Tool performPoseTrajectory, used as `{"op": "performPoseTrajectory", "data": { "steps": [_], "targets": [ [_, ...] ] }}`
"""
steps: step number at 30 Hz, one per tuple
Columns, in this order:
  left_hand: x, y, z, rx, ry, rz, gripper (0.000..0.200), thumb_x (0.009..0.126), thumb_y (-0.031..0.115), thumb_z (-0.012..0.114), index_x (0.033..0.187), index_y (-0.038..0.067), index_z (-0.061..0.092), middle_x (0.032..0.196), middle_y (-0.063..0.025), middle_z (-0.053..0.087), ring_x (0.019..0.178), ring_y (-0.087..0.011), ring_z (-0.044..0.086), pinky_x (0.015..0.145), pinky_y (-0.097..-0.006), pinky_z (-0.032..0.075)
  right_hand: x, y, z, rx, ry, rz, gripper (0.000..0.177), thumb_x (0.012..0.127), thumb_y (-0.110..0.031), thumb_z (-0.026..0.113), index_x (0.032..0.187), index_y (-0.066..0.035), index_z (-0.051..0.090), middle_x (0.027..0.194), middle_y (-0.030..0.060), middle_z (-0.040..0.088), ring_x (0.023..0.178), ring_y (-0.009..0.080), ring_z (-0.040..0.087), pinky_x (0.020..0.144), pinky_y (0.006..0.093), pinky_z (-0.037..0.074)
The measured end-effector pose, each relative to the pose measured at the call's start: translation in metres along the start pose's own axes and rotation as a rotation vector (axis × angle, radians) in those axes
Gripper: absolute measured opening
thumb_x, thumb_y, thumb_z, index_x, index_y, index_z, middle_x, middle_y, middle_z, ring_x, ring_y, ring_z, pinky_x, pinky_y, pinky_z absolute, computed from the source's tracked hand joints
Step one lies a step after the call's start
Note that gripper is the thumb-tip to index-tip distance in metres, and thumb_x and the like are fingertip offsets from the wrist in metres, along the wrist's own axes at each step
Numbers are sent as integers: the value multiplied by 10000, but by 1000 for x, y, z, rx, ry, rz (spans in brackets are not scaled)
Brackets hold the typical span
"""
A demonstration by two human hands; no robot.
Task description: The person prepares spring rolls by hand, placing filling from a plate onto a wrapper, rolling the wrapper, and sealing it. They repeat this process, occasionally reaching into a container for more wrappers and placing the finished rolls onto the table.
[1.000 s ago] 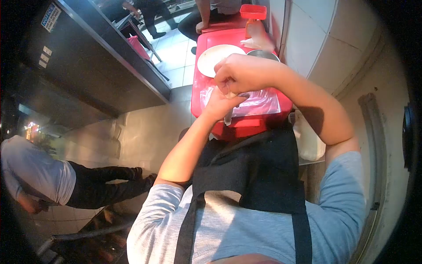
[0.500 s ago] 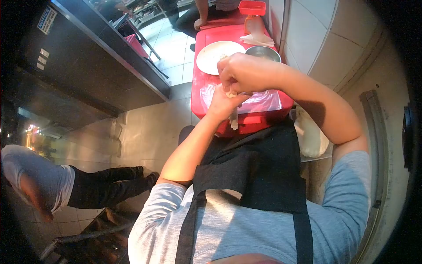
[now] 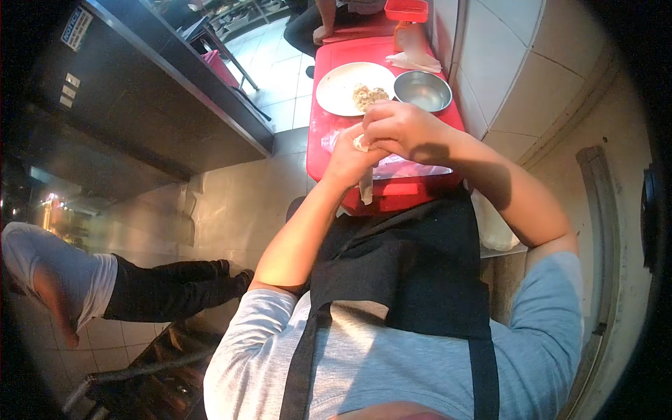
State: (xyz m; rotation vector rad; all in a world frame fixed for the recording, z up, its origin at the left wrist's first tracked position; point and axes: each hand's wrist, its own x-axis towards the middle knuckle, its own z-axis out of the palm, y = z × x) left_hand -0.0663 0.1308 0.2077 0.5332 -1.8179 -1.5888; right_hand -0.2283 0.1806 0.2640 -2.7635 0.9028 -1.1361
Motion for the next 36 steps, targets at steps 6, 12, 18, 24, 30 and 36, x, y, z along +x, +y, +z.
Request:
{"op": "performPoseTrajectory", "data": {
  "steps": [6,12,18,24,30,36],
  "targets": [
    [-5,5,8,263,-162,-164,198,774,80,719,955,46,646,846,-14,652,768,-82,599,648,-249,469,24,-15,-27,159,-361,568,140,694,-122,709,793,-33,664,708,89,579,671,282,574,617,345,472],
    [-5,4,-6,25,-103,-95,142,772,139,727,787,57,612,681,22,581,635,-55,529,554,-251,425,-2,-1,5,-85,117,-55,140,716,-154,709,836,-86,689,828,50,592,792,245,566,721,341,448],
    [-4,-2,-13,122,-119,-42,117,746,96,703,839,39,660,711,15,606,662,-59,550,572,-256,448,-15,-27,6,-290,106,65,238,742,-215,716,970,-156,683,1087,36,568,1069,271,522,897,420,388],
    [-7,7,-11,87,-167,-149,119,734,94,685,844,48,680,754,4,635,659,-77,562,577,-261,465,-19,-26,14,-257,79,145,232,780,-280,692,984,-172,672,1141,41,558,1148,299,487,936,458,371],
    [-5,6,-13,151,-115,-64,142,733,118,697,863,62,694,811,-23,653,758,-90,600,648,-282,498,-13,-31,21,-329,65,173,253,786,-291,681,991,-143,659,1158,56,549,1158,305,478,958,471,338],
    [-10,11,-4,186,-57,129,134,796,107,676,912,45,652,858,-22,635,827,-81,575,710,-272,475,-18,-9,23,62,185,273,271,862,-306,602,1044,-105,622,1143,92,566,1125,277,501,963,419,369]
  ]
}}
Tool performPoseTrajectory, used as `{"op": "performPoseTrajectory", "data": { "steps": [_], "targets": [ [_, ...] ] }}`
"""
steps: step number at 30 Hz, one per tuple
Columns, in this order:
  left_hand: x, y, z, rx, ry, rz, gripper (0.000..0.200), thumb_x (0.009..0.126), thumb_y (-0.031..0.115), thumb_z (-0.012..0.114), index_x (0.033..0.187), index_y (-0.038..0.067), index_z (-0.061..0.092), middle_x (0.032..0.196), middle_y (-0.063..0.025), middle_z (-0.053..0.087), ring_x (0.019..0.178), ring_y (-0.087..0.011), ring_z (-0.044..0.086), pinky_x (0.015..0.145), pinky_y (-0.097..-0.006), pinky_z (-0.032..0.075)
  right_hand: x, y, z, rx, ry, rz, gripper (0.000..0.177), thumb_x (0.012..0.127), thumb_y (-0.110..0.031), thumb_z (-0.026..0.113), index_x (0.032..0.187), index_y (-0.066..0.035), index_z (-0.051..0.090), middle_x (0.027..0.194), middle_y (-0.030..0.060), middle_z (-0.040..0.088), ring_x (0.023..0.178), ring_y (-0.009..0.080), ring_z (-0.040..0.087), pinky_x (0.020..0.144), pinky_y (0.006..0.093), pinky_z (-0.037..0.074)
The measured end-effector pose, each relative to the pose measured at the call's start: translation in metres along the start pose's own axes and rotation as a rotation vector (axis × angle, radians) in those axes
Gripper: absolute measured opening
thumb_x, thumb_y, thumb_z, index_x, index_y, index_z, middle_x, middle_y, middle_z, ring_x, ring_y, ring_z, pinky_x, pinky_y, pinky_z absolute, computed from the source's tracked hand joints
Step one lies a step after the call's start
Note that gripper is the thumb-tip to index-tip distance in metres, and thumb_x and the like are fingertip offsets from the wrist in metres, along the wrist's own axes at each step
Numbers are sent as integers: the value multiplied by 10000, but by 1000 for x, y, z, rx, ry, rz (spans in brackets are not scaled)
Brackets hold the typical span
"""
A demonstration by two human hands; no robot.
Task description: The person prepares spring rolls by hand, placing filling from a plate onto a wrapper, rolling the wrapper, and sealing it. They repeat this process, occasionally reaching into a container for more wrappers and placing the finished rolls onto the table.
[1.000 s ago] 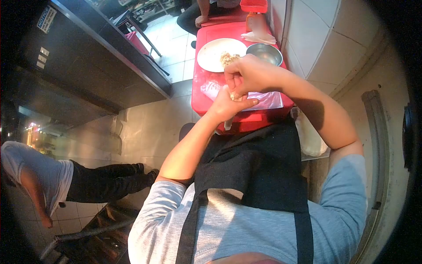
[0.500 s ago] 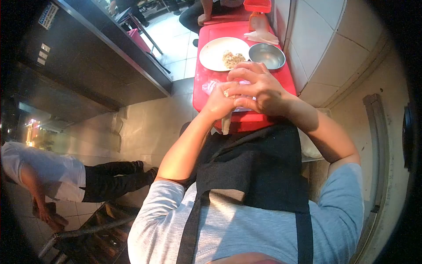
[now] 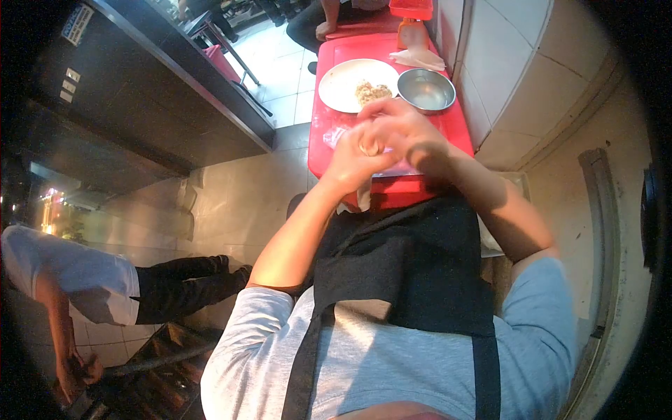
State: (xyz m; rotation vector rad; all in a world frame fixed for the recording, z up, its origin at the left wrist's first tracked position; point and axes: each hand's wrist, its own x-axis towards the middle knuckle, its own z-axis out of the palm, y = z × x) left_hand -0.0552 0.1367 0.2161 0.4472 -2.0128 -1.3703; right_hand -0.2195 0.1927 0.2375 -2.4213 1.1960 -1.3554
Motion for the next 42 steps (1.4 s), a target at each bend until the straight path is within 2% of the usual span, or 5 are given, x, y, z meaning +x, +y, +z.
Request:
{"op": "performPoseTrajectory", "data": {
  "steps": [5,12,27,37,42],
  "targets": [
    [10,4,-9,-195,71,-55,116,855,117,671,905,40,600,829,-2,616,764,-65,552,694,-239,453,-11,-6,-9,210,513,208,277,932,-279,541,1030,-25,591,1106,146,562,1086,266,522,930,329,419],
    [11,-17,16,-300,247,20,126,839,107,693,908,17,640,722,8,631,621,-37,551,544,-198,434,-13,-23,0,-304,271,82,324,870,-387,549,1014,-131,688,1270,119,514,1185,319,463,1018,460,303],
    [0,9,-3,-410,-96,-236,367,809,111,700,1165,42,645,587,36,559,390,-60,489,377,-199,361,-5,-14,-15,8,54,88,542,953,-571,347,1010,-189,727,1322,111,471,1240,298,410,1048,455,244],
    [1,2,-9,-459,-154,-231,151,782,42,694,929,27,662,662,25,573,539,-53,532,488,-203,404,-7,-14,-23,95,-147,39,562,971,-519,378,1064,-71,704,1382,184,366,1336,322,309,1126,451,177],
    [4,12,-13,-408,-204,-202,140,749,30,715,713,64,583,610,10,552,508,-68,493,504,-204,395,-5,-16,-20,209,9,65,535,961,-525,399,1051,-106,718,1336,175,432,1282,319,375,1084,436,244]
  ]
}}
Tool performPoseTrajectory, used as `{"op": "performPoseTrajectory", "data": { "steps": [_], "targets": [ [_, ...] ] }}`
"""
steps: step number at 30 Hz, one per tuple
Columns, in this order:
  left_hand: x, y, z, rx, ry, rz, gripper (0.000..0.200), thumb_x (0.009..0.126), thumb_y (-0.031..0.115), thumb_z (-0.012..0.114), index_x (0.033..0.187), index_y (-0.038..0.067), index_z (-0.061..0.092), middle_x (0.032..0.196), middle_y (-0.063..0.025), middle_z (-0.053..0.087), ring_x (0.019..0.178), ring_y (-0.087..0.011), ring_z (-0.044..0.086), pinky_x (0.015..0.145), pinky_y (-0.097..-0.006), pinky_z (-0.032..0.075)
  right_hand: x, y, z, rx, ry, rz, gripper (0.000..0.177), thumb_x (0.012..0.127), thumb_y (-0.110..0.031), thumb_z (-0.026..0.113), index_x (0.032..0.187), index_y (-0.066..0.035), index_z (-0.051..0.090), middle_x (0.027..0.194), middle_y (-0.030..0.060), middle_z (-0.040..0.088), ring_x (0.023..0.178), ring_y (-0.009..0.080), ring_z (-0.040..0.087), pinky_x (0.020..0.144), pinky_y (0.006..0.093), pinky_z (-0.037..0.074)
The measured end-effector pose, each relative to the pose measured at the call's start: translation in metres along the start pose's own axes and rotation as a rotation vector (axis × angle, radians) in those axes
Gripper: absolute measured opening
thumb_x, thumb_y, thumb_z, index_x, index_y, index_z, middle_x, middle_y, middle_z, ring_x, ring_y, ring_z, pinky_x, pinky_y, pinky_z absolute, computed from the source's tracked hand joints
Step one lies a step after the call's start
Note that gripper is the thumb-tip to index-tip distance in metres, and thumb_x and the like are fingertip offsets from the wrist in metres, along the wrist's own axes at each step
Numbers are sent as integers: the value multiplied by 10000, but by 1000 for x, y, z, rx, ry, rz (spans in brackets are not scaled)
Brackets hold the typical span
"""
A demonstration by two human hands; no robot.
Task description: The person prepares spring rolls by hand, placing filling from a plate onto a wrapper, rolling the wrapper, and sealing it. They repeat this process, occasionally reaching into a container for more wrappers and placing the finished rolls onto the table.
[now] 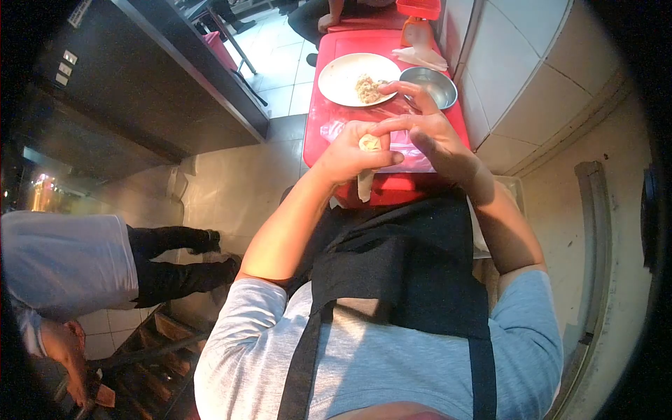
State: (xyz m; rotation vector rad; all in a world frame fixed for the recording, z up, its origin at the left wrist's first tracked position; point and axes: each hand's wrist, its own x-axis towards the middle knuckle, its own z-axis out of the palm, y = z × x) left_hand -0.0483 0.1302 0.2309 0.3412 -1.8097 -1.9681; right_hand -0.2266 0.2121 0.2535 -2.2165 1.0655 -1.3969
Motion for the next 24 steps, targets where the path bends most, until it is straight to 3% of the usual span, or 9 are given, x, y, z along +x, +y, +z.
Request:
{"op": "performPoseTrajectory", "data": {
  "steps": [3,9,18,24],
  "targets": [
    [-1,-2,1,-116,-42,-12,234,753,20,705,615,89,528,556,12,530,500,-65,495,506,-232,405,1,5,-2,-45,5,-50,504,954,-521,421,1047,-129,724,1314,170,469,1263,318,402,1060,423,284],
    [-6,-6,0,-302,-137,-109,219,753,-1,702,642,83,534,559,-7,512,494,-91,484,495,-243,381,-3,4,-7,-222,-75,-127,442,938,-505,462,1009,-161,731,1346,120,472,1324,332,350,1081,474,229],
    [-5,-11,-5,-289,-248,-153,197,783,29,692,684,100,536,583,-10,507,489,-106,474,447,-233,340,2,2,-11,-307,-220,-141,382,918,-488,497,967,-179,717,1343,91,484,1357,334,313,1088,555,168],
    [-9,9,5,-97,-161,-166,97,830,121,686,853,32,656,594,21,528,525,-51,475,495,-214,374,8,-12,1,-491,-264,-145,337,898,-401,515,985,-147,720,1322,138,497,1335,359,336,1092,543,187]
  ]
}}
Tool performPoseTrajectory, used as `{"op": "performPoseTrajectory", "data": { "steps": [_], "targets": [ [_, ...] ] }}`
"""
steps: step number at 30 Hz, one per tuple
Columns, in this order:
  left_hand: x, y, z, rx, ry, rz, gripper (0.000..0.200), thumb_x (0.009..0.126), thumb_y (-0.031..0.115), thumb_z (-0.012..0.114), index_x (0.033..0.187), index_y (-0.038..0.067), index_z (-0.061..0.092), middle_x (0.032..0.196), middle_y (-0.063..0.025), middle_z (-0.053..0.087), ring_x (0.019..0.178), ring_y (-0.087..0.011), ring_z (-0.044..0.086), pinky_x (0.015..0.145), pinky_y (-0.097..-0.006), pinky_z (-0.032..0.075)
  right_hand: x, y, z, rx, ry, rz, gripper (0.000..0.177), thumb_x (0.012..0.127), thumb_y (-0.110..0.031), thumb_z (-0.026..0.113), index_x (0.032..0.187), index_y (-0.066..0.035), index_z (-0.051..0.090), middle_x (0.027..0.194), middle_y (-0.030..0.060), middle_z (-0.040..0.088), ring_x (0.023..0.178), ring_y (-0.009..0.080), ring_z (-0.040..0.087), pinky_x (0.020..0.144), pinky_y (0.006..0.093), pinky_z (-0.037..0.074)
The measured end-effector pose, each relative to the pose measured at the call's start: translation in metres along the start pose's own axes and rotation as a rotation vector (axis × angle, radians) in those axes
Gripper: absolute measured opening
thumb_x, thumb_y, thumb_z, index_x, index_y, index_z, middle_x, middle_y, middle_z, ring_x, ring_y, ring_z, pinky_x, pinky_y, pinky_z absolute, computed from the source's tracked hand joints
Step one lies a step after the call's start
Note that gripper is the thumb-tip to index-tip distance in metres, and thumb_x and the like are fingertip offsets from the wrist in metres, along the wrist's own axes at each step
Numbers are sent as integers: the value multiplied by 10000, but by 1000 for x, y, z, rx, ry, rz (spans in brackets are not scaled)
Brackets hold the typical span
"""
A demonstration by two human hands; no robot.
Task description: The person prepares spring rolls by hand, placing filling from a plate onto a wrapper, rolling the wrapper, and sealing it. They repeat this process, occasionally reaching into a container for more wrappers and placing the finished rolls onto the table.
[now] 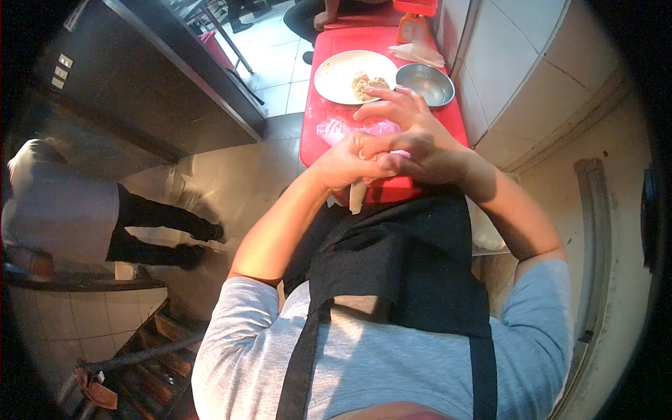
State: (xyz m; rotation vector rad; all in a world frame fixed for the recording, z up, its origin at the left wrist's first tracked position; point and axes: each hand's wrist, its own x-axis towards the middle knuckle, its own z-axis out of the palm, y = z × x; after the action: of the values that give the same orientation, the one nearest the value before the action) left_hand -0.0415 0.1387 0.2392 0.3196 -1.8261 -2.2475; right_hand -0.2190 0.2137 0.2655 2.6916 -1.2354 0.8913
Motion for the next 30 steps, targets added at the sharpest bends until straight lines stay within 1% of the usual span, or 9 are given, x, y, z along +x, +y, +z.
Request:
{"op": "performPoseTrajectory", "data": {
  "steps": [7,12,14,17,19,22,25,28,30],
  "targets": [
    [1,-27,-14,170,208,109,184,829,188,690,941,42,693,662,27,574,568,-52,510,508,-207,390,-2,12,9,463,215,65,263,861,-336,570,992,-143,690,1323,71,517,1294,321,400,1037,529,268],
    [12,-42,-13,153,28,241,150,796,176,690,885,56,687,667,24,584,562,-61,519,499,-214,399,-5,-6,23,41,95,83,354,876,-418,563,1037,-129,687,1301,67,527,1286,306,394,1016,516,282],
    [13,-40,-9,195,107,230,137,769,161,688,769,40,625,648,17,570,609,-56,543,528,-226,420,-5,-11,22,-71,67,68,403,886,-459,550,1061,-119,677,1283,72,534,1284,295,391,1024,508,279],
    [9,-22,-14,145,231,35,210,732,139,737,747,53,546,684,19,546,675,-52,528,585,-240,425,-24,4,19,280,467,244,507,914,-544,481,1093,-101,652,1273,135,527,1177,296,495,991,508,343],
    [10,-12,-8,326,186,288,250,729,136,750,734,70,509,685,20,539,657,-61,502,575,-244,404,-71,22,64,761,482,654,617,919,-614,398,1134,-83,628,1239,168,532,1075,287,558,931,472,419],
    [16,-15,-4,579,155,616,246,726,135,738,774,59,510,785,-53,551,729,-148,538,638,-300,432,-79,9,101,1675,45,1004,685,942,-644,294,1175,-58,563,1142,188,560,911,254,630,788,378,532],
    [13,-31,14,834,154,896,241,687,170,761,770,80,553,864,-80,559,820,-274,576,777,-400,470,-47,-11,113,2171,381,758,554,982,-548,312,1166,-65,511,1075,164,574,919,222,626,756,349,554],
    [-3,-49,14,1339,112,1025,418,638,257,757,1003,106,619,1152,-83,577,1139,-299,520,1032,-499,301,-38,14,107,2317,335,875,355,985,-407,418,1112,-86,503,954,99,588,803,180,621,680,320,559],
    [-27,-42,15,1391,152,891,553,641,262,782,1139,116,592,1255,-104,528,1188,-315,498,1057,-504,287,-24,26,103,2247,276,1039,191,950,-267,542,1038,-100,512,819,28,579,652,133,586,579,279,527]
  ]
}}
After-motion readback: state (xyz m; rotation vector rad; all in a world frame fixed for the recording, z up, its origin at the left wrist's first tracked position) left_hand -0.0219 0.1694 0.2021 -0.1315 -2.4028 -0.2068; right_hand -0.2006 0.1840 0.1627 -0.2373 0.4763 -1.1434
